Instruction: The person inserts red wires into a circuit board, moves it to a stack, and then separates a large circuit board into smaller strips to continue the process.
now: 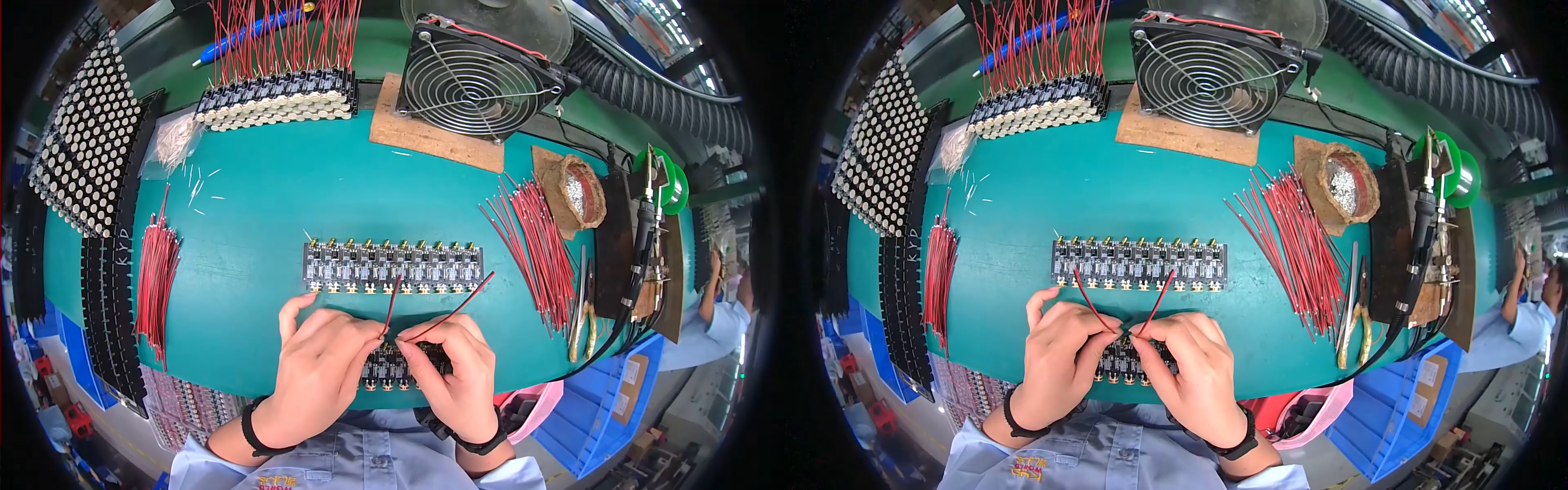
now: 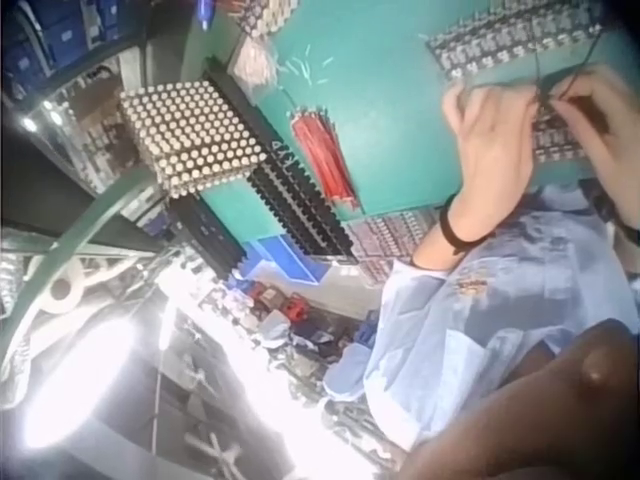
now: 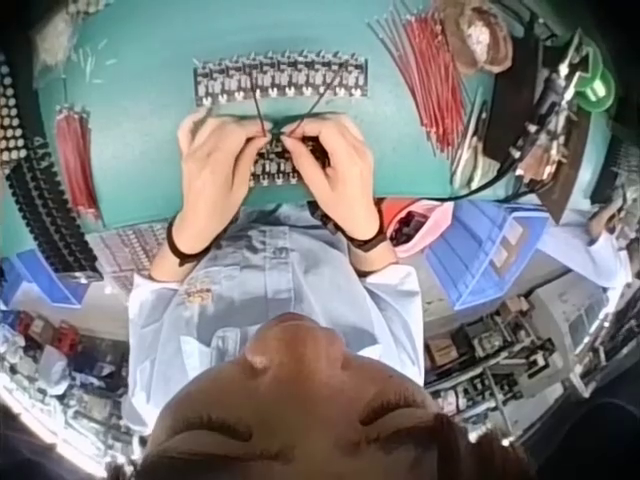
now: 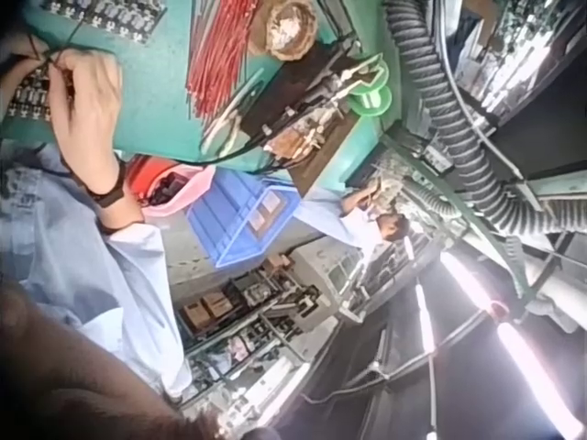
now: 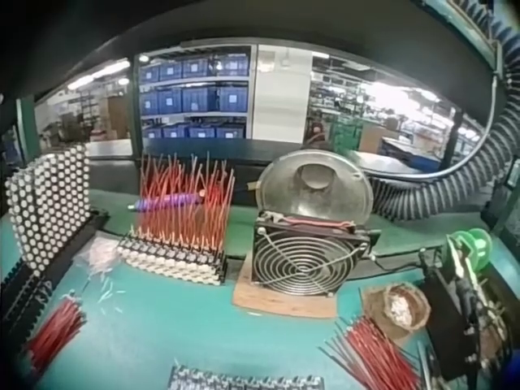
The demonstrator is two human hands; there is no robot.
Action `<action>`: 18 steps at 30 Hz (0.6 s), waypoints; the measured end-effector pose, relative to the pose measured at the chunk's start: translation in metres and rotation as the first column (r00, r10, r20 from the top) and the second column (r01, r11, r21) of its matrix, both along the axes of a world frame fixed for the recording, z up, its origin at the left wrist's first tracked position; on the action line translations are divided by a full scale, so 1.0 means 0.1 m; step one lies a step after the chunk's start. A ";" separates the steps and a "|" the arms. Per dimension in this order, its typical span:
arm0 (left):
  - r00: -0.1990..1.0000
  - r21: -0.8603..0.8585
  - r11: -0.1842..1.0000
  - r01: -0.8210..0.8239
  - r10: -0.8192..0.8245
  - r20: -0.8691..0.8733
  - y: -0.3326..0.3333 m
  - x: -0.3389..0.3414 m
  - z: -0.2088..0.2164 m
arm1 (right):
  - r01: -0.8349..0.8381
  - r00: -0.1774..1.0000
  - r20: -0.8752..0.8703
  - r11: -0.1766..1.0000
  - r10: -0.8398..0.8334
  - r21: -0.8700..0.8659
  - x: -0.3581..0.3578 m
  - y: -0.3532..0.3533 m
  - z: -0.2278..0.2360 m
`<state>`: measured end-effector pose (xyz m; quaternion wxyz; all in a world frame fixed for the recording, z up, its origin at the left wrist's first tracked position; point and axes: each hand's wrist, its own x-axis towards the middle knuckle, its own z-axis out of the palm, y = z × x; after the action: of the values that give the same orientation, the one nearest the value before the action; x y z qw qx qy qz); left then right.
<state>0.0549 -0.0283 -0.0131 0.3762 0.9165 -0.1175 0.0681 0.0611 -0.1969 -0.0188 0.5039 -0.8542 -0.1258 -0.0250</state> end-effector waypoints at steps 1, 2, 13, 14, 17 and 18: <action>1.000 0.005 1.000 0.002 -0.002 0.008 0.00 0.00 0.00 | -0.004 1.000 0.013 1.000 0.004 -0.008 0.01 0.00 0.00; 1.000 0.004 1.000 0.001 -0.001 0.012 0.00 0.00 -0.01 | -0.008 1.000 0.026 1.000 0.008 -0.016 0.01 0.01 0.01; 1.000 0.011 1.000 0.011 -0.011 0.021 0.01 -0.02 -0.03 | 0.004 1.000 0.006 1.000 -0.004 -0.028 0.01 0.01 0.02; 1.000 0.011 1.000 0.010 -0.010 0.021 0.00 -0.02 -0.03 | 0.002 1.000 0.015 0.999 -0.001 -0.034 0.01 0.01 0.03; 1.000 -0.006 1.000 0.006 -0.005 0.021 0.00 -0.02 -0.03 | 0.006 1.000 0.013 0.999 -0.005 -0.038 0.01 0.02 0.03; 1.000 -0.005 1.000 0.005 -0.005 0.021 0.00 -0.02 -0.04 | 0.008 1.000 0.012 0.999 -0.008 -0.039 0.01 0.02 0.03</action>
<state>0.0531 -0.0278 -0.0171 0.3777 0.9145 -0.1233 0.0770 0.0622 -0.1953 -0.0159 0.4862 -0.8642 -0.1260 -0.0297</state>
